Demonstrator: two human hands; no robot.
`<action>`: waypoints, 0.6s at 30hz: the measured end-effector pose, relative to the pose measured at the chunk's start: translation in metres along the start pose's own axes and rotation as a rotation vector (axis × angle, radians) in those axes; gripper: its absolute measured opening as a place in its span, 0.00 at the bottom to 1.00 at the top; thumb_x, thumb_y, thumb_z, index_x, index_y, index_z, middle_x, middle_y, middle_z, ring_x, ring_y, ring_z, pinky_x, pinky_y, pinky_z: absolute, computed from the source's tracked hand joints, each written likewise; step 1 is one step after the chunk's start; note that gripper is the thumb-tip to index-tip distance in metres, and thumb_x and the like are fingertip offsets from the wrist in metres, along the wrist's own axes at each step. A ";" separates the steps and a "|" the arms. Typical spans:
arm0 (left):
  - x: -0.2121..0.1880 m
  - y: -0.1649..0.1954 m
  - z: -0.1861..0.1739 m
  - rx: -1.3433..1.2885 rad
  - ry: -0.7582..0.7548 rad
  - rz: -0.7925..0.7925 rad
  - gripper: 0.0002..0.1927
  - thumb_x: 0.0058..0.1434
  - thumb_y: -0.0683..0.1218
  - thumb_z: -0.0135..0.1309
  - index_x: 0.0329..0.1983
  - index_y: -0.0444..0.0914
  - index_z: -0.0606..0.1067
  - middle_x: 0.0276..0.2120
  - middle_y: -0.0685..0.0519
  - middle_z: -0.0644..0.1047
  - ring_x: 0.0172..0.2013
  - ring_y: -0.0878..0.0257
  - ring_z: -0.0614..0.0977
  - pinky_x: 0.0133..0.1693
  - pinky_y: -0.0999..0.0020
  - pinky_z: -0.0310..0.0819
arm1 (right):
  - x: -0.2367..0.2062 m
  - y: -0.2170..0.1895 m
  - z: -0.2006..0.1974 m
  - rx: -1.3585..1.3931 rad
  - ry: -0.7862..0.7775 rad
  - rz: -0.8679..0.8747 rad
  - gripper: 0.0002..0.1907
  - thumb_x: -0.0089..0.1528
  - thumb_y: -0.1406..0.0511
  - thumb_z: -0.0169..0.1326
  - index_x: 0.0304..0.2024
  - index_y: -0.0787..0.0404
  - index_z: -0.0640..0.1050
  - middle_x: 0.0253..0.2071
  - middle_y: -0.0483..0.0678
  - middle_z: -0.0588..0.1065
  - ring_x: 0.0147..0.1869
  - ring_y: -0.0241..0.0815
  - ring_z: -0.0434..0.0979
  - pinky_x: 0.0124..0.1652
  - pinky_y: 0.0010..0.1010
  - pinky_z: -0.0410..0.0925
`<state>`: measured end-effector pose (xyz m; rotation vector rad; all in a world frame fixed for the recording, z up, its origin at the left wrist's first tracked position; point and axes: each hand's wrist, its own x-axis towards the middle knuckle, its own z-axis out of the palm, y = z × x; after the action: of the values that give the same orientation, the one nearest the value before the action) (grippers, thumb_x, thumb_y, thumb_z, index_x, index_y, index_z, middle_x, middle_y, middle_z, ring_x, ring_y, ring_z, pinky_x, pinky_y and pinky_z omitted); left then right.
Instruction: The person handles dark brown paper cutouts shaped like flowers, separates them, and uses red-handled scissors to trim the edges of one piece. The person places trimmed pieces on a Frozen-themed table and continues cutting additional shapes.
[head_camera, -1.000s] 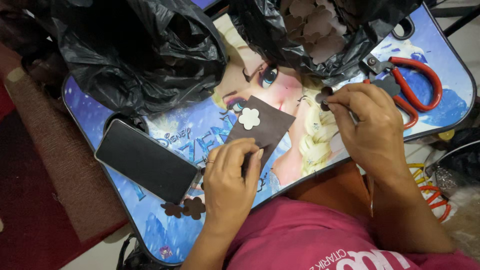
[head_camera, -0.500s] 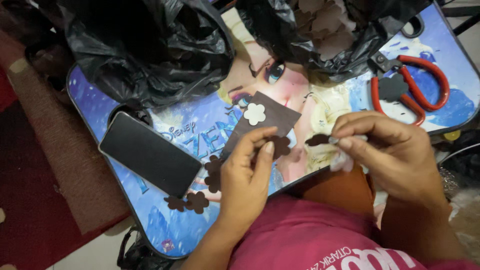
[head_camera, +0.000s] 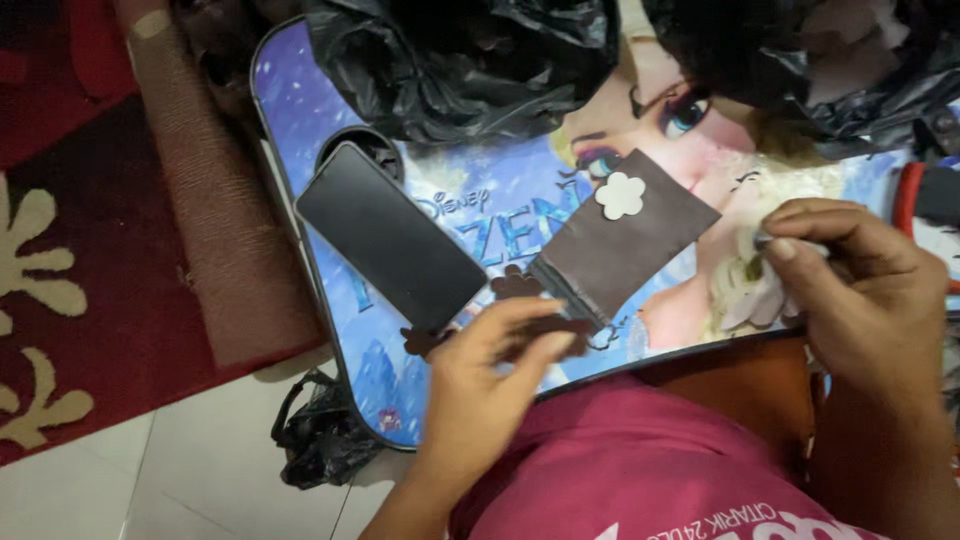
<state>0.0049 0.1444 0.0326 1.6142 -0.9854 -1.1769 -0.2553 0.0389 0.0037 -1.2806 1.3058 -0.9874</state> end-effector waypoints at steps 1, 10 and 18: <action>-0.008 0.001 -0.015 0.047 0.048 -0.034 0.14 0.62 0.41 0.61 0.51 0.35 0.79 0.40 0.52 0.86 0.40 0.69 0.88 0.40 0.75 0.82 | 0.001 0.001 0.001 0.029 -0.010 -0.042 0.07 0.67 0.75 0.55 0.48 0.67 0.78 0.52 0.49 0.77 0.45 0.29 0.74 0.44 0.17 0.67; -0.025 0.000 -0.044 0.834 0.397 0.298 0.21 0.54 0.46 0.69 0.52 0.41 0.81 0.39 0.53 0.79 0.40 0.57 0.78 0.43 0.62 0.73 | -0.001 0.001 0.011 -0.110 -0.068 -0.200 0.07 0.66 0.76 0.57 0.46 0.69 0.78 0.52 0.49 0.76 0.54 0.33 0.76 0.53 0.21 0.69; 0.022 0.000 -0.008 0.928 0.312 0.556 0.16 0.55 0.47 0.68 0.47 0.41 0.82 0.44 0.54 0.76 0.45 0.53 0.75 0.46 0.59 0.71 | 0.000 0.002 0.011 -0.311 -0.082 -0.327 0.06 0.65 0.75 0.59 0.45 0.68 0.79 0.49 0.50 0.78 0.55 0.38 0.78 0.56 0.26 0.69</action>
<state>0.0178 0.1255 0.0279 1.9115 -1.7524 -0.0372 -0.2447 0.0403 -0.0003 -1.7978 1.2428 -0.9660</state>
